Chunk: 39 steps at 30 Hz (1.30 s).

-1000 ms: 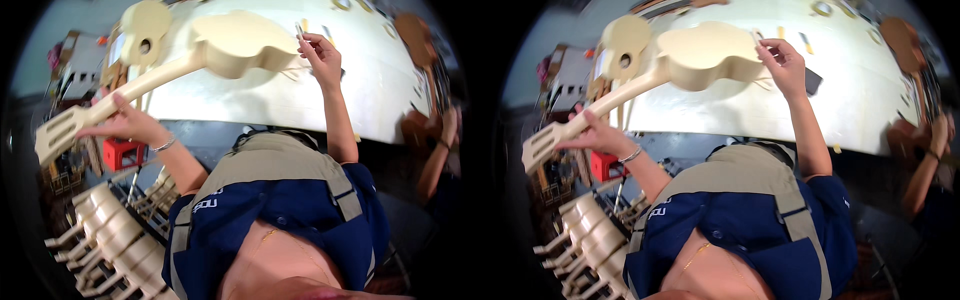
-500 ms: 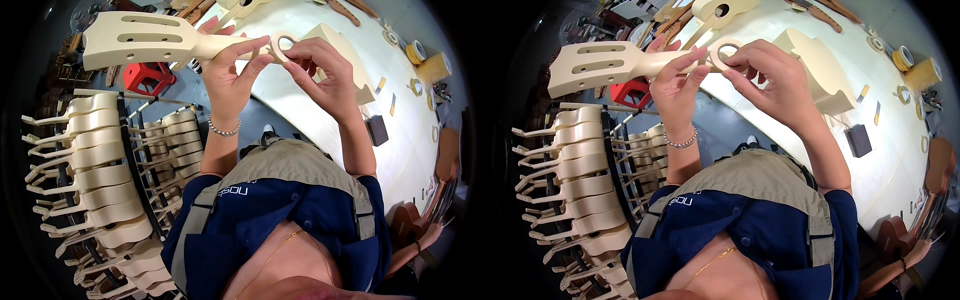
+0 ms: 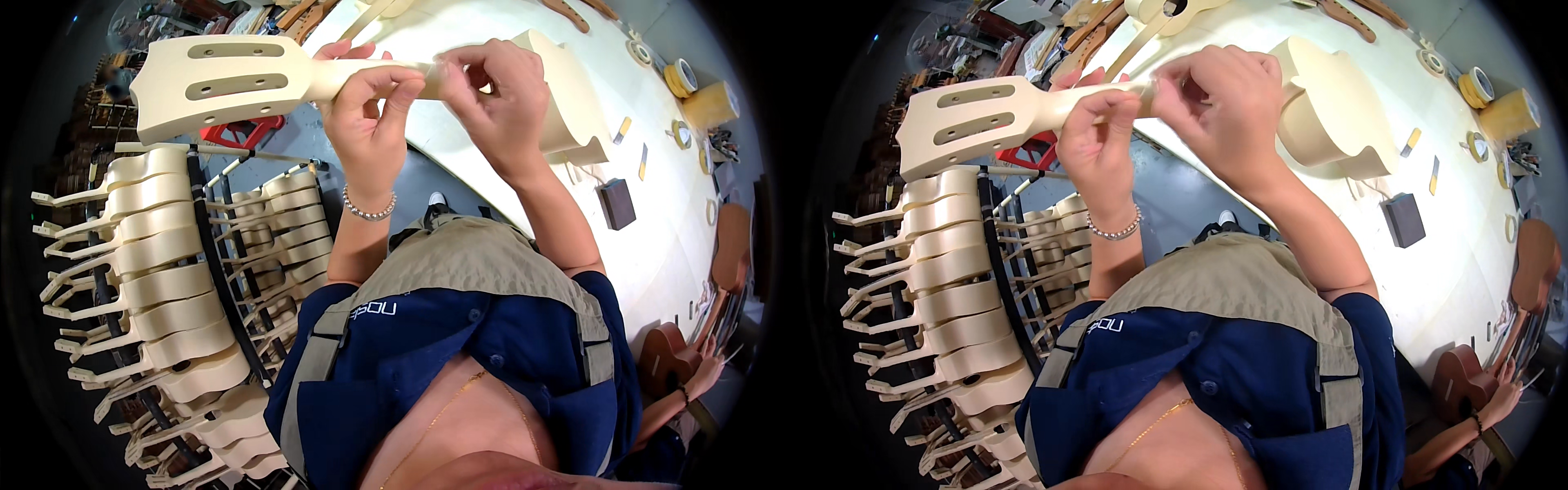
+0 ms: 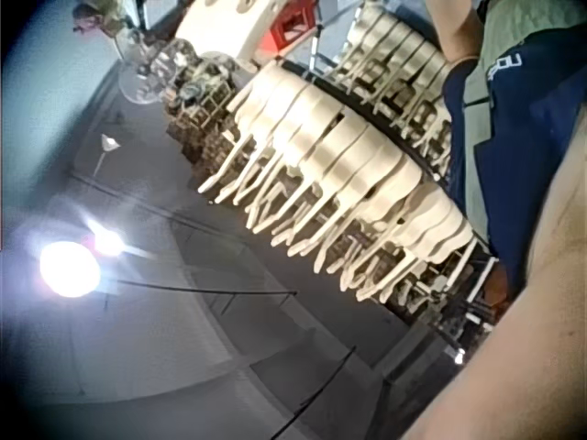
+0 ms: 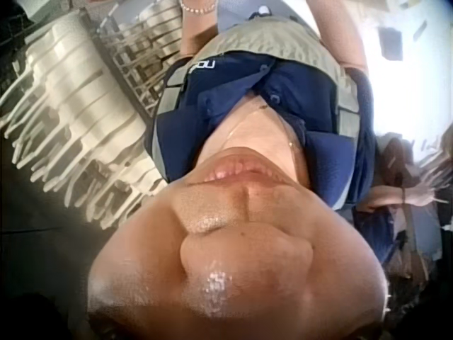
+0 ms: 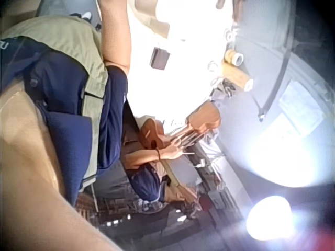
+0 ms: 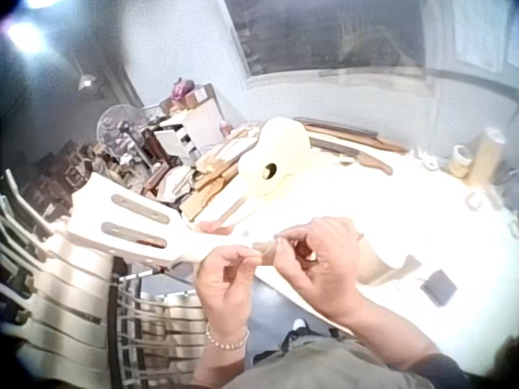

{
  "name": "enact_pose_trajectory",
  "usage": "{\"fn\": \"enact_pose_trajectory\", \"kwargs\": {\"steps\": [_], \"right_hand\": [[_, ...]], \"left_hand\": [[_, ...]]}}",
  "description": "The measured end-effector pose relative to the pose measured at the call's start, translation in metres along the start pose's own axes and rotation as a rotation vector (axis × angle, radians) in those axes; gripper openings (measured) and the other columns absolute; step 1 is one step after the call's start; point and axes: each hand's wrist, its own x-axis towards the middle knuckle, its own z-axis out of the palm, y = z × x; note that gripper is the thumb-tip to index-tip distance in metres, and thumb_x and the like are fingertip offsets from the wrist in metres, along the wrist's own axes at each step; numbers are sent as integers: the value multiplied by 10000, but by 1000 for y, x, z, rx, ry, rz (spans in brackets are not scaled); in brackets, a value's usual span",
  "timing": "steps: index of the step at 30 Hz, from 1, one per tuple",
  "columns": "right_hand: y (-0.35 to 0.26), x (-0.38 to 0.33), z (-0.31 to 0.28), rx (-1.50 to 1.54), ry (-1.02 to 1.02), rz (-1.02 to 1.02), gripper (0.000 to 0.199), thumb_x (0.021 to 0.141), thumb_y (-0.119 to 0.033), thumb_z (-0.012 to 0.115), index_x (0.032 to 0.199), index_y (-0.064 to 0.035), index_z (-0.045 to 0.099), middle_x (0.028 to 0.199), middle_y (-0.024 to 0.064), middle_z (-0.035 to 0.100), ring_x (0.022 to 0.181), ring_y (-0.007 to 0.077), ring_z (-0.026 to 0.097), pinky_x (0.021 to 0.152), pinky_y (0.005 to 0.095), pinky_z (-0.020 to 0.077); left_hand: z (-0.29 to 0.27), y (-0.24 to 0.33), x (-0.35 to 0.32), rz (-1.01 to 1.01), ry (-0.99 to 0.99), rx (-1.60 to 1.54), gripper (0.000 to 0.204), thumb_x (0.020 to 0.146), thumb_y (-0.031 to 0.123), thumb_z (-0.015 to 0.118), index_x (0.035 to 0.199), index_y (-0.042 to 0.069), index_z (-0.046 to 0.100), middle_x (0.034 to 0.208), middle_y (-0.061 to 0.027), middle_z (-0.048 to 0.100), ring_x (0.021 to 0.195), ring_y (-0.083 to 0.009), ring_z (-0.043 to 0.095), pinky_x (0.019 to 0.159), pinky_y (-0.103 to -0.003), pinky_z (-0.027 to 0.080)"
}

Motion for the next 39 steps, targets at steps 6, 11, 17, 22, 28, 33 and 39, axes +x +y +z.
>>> {"fn": "enact_pose_trajectory", "kwargs": {"steps": [6,11,17,22,28,33,39], "right_hand": [[27,15,-18,314,-49,395,309,828,-203,642,1018,38,597,692,51,577,638,124,552,582,259,451],[2,6,-5,300,-219,112,221,678,-152,760,856,-59,667,811,63,520,715,173,505,652,284,420],[3,4,8,198,-167,73,156,666,-83,736,784,-45,642,924,99,477,838,232,490,738,314,414],[0,32,21,379,-285,155,135,774,-148,677,838,-36,636,970,86,451,935,215,474,835,291,382],[-52,61,51,651,-560,167,144,794,-144,639,861,-17,626,1094,100,469,1021,190,463,894,291,344],[-72,64,78,541,-532,68,216,815,-200,634,909,-6,614,1181,148,403,1114,268,434,955,333,333],[-82,64,98,445,-350,-12,168,730,-197,704,767,-45,642,1108,183,476,1041,338,463,826,421,366]], "left_hand": [[-9,-5,-8,-65,26,-78,121,840,92,632,875,-19,601,1250,-102,345,1140,-213,463,912,-332,460],[-8,-2,-6,-174,71,-146,113,802,83,672,809,-17,620,1208,-105,364,1053,-170,475,901,-317,462],[-12,-4,-6,-115,47,86,156,807,5,638,961,14,660,1271,-120,352,1132,-225,484,862,-288,478],[-25,-21,-10,-92,42,-14,275,800,-104,561,1032,12,651,1390,-149,313,1200,-264,460,878,-296,476],[-34,-29,-24,-136,48,-77,165,766,-76,568,923,-42,604,877,-66,629,766,-75,574,644,-209,457],[-30,-47,-30,-220,87,-77,116,784,52,597,885,0,575,812,-58,621,760,-125,566,668,-255,451],[-30,-54,-27,-75,82,20,137,788,93,604,887,5,569,857,-66,620,781,-156,578,664,-288,459]]}}
